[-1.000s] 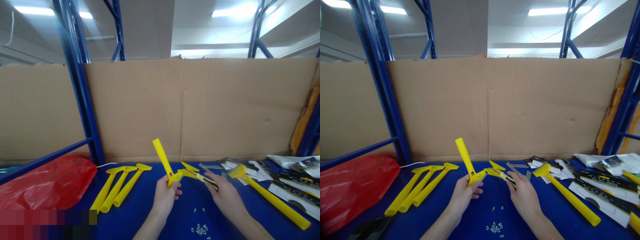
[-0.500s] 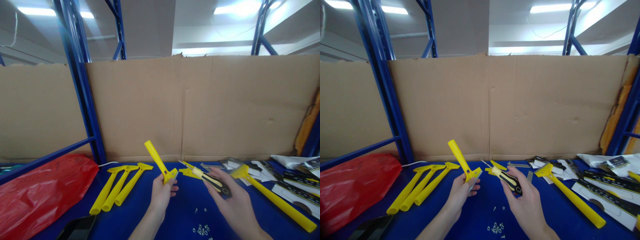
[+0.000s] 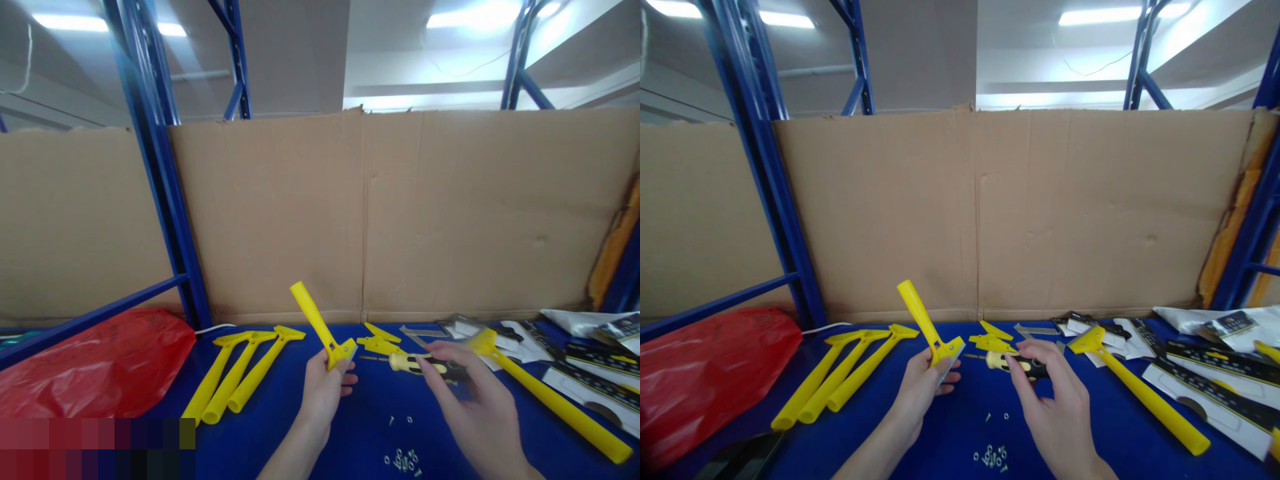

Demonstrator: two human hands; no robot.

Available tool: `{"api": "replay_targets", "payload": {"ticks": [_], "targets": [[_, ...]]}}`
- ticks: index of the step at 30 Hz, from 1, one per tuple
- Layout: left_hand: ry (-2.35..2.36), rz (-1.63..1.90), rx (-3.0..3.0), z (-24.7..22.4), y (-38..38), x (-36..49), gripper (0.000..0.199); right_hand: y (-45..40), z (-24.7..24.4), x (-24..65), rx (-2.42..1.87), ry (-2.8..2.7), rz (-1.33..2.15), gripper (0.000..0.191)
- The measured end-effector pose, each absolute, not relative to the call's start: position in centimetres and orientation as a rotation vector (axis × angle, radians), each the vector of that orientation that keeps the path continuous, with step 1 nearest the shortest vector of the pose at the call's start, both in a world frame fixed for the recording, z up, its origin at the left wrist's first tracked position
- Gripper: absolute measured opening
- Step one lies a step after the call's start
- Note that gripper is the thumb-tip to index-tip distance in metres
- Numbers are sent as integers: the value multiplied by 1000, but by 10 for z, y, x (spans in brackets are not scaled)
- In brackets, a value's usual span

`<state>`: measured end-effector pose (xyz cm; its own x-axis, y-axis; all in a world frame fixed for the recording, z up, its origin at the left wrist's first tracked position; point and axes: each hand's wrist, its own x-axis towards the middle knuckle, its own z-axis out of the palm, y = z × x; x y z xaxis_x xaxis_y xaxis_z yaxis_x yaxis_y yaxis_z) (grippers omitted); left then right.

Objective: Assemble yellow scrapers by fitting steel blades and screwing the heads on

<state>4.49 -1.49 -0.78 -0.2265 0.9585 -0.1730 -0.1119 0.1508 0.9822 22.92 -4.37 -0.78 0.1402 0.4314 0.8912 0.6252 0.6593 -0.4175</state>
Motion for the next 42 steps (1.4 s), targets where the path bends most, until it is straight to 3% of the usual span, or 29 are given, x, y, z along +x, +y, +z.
{"api": "replay_targets", "payload": {"ticks": [42], "targets": [[1403, 1188, 1048, -9, -14, 48, 13, -47, -8, 226, -846, -1550, -259, 9]]}}
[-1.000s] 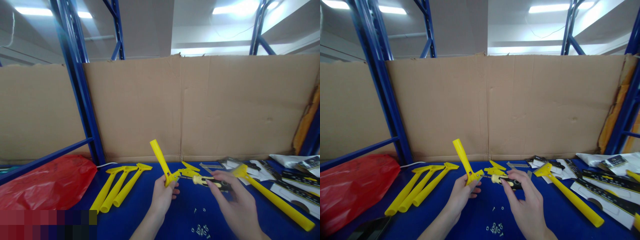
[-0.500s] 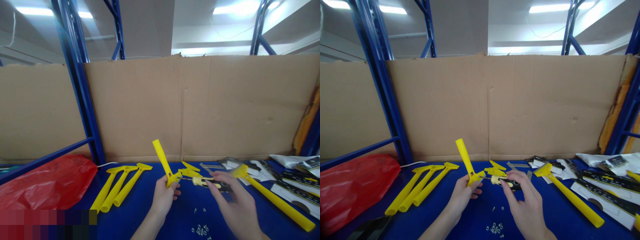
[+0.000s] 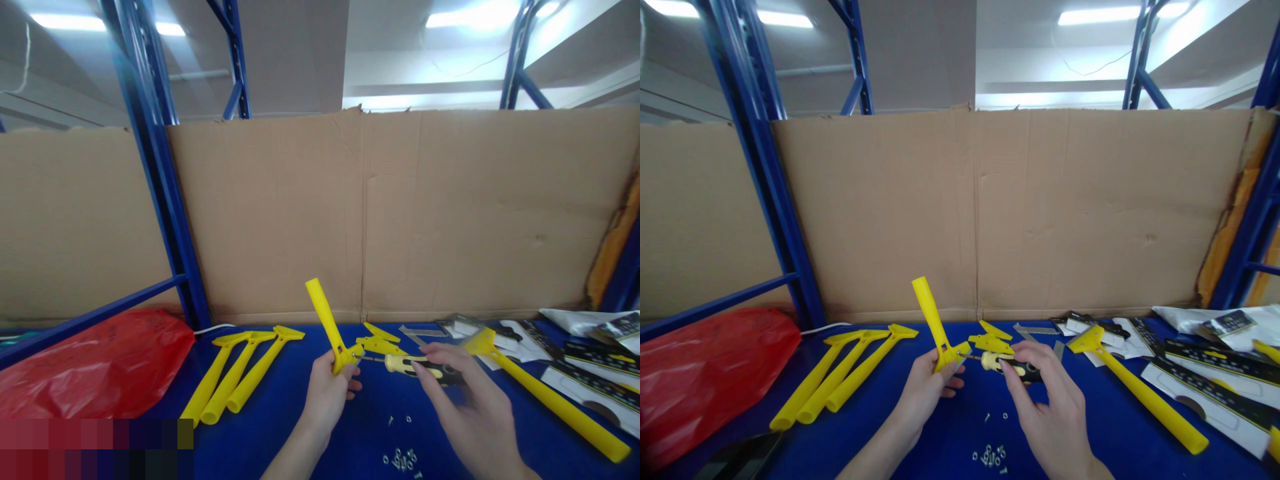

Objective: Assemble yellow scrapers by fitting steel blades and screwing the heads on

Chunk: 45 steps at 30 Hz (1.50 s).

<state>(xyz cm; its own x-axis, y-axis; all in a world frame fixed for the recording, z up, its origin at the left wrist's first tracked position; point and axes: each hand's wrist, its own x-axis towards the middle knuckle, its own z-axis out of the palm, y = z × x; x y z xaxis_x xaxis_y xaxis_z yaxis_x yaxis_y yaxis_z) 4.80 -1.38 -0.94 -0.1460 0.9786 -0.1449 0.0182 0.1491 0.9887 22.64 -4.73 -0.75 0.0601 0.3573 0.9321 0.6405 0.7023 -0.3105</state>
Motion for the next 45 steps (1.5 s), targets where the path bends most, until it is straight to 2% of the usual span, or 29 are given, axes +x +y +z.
{"api": "replay_targets", "payload": {"ticks": [19, 26, 33, 41, 45], "targets": [[1381, 1152, 1112, -12, -14, 47, 17, -45, -8, 226, -848, -1568, -293, 9], [1413, 1204, 1036, -14, -13, 47, 15, -46, -3, 225, -932, -1681, -201, 5], [1417, 1215, 1058, -19, -9, 44, 15, -49, -6, 225, -978, -1777, -45, 17], [1457, 1256, 1073, -18, -11, 45, 15, -47, -1, 226, -989, -1782, 24, 11], [1456, 1268, 1115, -24, -10, 45, 15, -43, -1, 228, -1059, -1698, -48, 16]]}}
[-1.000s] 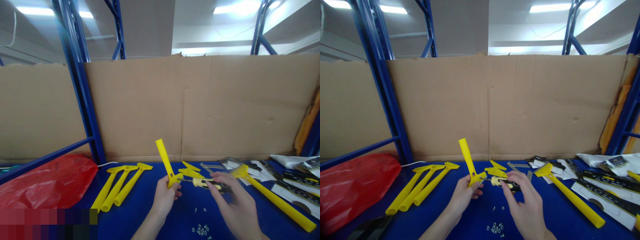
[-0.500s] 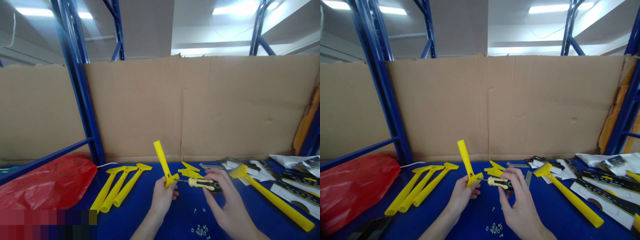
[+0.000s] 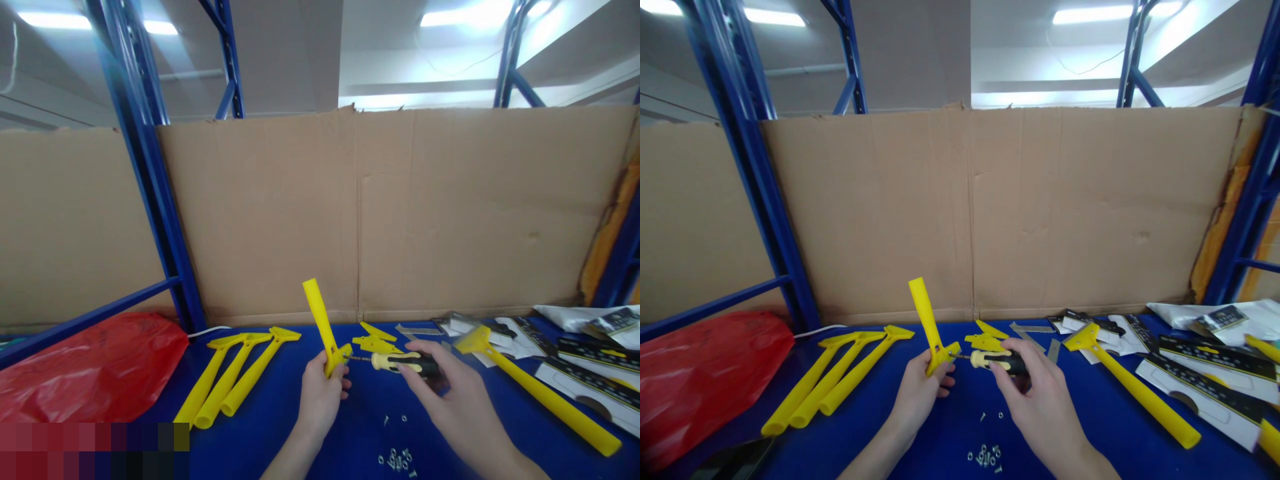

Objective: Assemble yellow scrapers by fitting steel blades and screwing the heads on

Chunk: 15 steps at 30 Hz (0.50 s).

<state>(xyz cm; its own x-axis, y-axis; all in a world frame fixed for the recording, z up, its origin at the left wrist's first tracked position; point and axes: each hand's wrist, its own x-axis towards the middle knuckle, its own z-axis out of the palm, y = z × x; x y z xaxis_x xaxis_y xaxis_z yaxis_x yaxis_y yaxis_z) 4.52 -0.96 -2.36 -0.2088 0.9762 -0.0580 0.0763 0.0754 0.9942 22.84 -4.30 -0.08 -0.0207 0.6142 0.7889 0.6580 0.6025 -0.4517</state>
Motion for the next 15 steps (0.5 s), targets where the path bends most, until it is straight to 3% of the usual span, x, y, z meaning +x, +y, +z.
{"api": "replay_targets", "payload": {"ticks": [7, 15], "targets": [[1468, 1333, 1491, -31, -11, 44, 17, -44, 0, 225, -1055, -1774, -250, 24], [1363, 1356, 1078, -17, -11, 46, 14, -46, 4, 228, -983, -1673, -331, 20]]}}
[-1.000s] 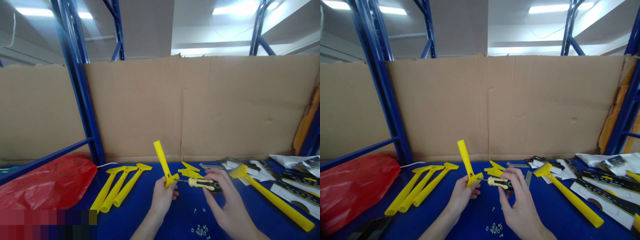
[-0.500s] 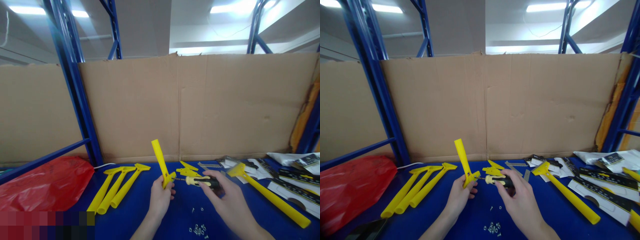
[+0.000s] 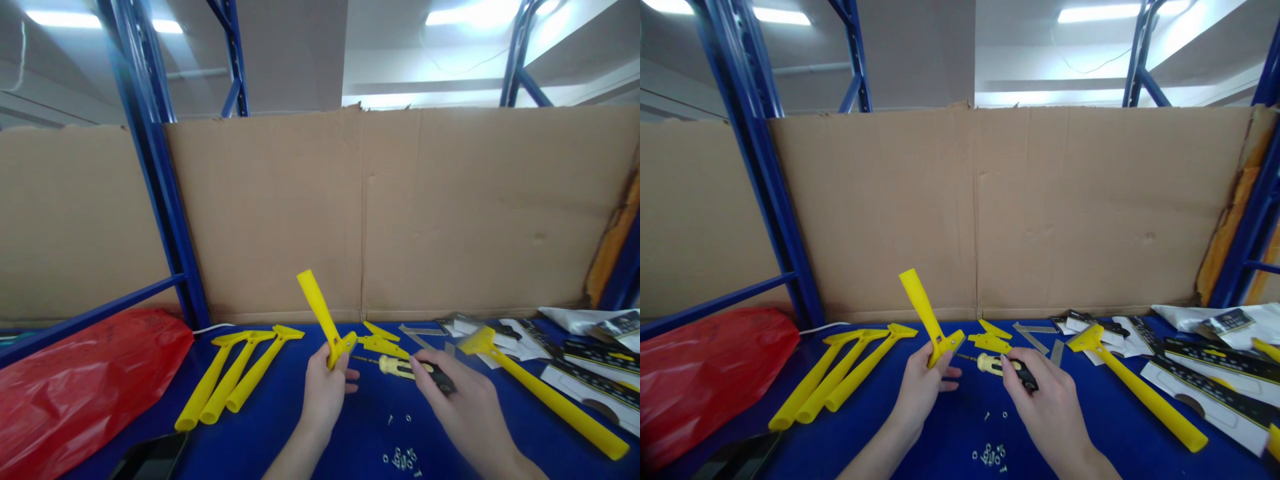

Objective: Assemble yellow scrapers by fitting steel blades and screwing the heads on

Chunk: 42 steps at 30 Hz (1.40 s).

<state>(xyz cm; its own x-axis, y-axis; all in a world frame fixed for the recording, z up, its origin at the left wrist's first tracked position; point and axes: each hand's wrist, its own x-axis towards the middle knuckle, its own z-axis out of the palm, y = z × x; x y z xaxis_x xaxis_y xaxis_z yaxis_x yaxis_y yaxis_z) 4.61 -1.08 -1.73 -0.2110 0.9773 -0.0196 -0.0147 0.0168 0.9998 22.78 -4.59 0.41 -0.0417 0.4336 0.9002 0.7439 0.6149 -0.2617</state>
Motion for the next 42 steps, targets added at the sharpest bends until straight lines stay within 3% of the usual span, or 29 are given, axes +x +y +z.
{"api": "replay_targets", "payload": {"ticks": [42], "targets": [[1283, 1233, 934, -10, -15, 45, 12, -48, 4, 230, -1002, -1660, -345, 15]]}}
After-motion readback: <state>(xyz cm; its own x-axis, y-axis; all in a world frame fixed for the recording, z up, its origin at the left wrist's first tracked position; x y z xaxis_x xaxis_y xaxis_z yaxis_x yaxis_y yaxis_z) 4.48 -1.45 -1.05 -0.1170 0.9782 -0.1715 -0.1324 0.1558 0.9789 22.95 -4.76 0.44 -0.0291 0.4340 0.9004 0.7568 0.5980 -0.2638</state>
